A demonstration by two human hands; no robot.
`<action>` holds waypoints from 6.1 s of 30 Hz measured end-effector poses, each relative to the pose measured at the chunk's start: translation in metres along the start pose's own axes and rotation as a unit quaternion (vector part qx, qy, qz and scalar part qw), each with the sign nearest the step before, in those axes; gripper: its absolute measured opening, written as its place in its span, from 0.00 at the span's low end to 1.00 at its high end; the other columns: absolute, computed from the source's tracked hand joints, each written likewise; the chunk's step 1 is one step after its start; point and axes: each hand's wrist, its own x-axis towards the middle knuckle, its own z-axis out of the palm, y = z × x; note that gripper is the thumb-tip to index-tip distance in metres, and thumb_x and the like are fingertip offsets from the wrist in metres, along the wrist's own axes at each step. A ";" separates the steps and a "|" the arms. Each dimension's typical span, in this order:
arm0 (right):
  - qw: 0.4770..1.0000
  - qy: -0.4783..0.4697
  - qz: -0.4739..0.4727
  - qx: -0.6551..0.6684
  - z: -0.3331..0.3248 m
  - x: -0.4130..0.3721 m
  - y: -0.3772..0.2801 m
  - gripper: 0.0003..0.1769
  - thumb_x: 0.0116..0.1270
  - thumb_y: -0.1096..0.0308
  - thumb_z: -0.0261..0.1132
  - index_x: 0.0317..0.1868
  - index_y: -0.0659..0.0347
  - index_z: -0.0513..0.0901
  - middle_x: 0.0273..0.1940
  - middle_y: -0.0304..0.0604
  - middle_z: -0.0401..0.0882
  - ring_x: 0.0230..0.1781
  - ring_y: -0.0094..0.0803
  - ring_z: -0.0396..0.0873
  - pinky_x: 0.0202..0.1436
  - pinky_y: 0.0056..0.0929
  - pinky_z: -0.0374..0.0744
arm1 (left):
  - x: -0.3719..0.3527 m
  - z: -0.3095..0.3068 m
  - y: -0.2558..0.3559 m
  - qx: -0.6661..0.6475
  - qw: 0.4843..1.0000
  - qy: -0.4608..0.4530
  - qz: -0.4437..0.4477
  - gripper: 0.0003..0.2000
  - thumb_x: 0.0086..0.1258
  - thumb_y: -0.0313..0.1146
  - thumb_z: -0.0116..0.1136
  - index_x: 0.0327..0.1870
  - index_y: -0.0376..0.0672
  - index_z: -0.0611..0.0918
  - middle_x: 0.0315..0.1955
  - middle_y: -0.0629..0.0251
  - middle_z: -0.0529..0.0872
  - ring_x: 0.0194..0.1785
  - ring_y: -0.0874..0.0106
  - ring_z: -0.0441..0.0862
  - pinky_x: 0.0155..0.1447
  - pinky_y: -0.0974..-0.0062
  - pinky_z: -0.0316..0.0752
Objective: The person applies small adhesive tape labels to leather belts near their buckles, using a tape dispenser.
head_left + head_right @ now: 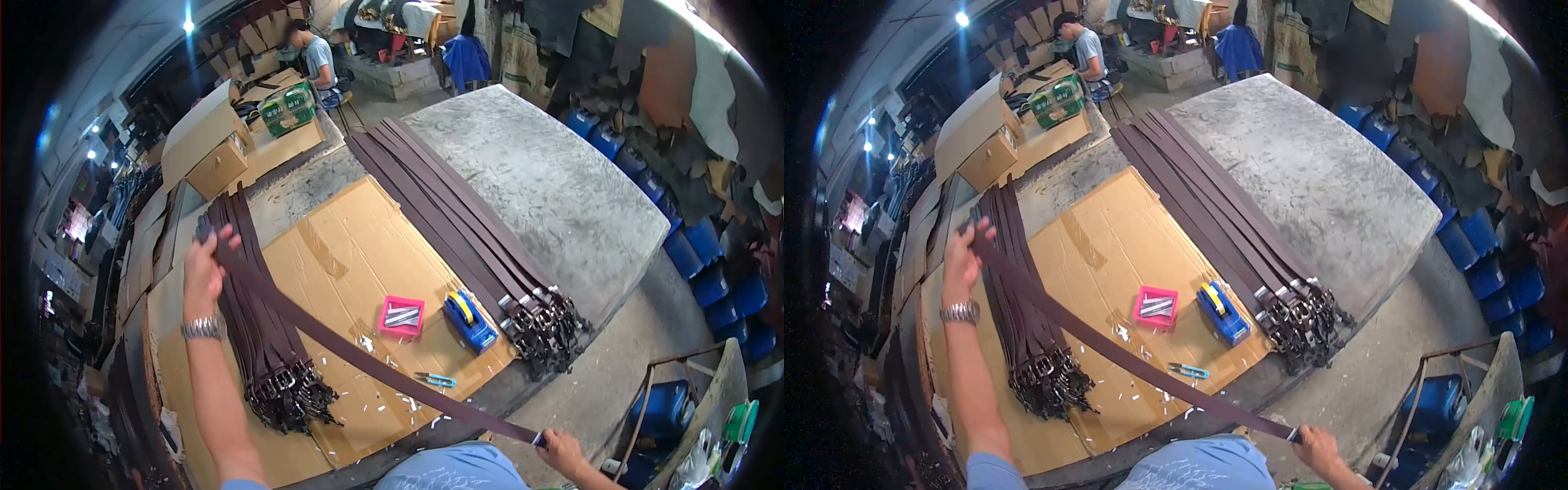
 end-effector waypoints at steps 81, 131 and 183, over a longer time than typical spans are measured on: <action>0.974 0.081 -0.199 0.064 0.020 0.060 -0.193 0.34 0.56 0.73 0.70 0.64 0.66 0.71 0.63 0.63 0.71 0.64 0.59 0.69 0.67 0.50 0.68 | -0.156 -0.153 -0.219 0.621 0.756 0.180 -0.100 0.21 0.63 0.39 0.59 0.57 0.41 0.75 0.55 0.53 0.79 0.60 0.55 0.75 0.61 0.46 0.65; 0.821 0.311 -0.476 0.051 -0.019 0.389 -0.251 0.18 0.51 0.78 0.62 0.46 0.61 0.80 0.44 0.50 0.79 0.45 0.49 0.77 0.47 0.46 0.75 | -0.362 -0.074 -0.324 0.058 0.958 0.042 -0.278 0.12 0.72 0.42 0.59 0.37 0.43 0.80 0.28 0.68 0.85 0.28 0.78 0.84 0.29 0.81 0.78; 0.785 -0.164 -0.165 0.575 -0.041 0.168 -0.276 0.15 0.71 0.71 0.62 0.56 0.64 0.76 0.40 0.40 0.84 0.36 0.23 0.83 0.36 0.21 0.79 | -0.331 0.025 -0.194 -0.098 0.978 0.038 -0.180 0.19 0.68 0.30 0.64 0.55 0.36 0.72 0.38 0.65 0.82 0.37 0.76 0.82 0.45 0.77 0.78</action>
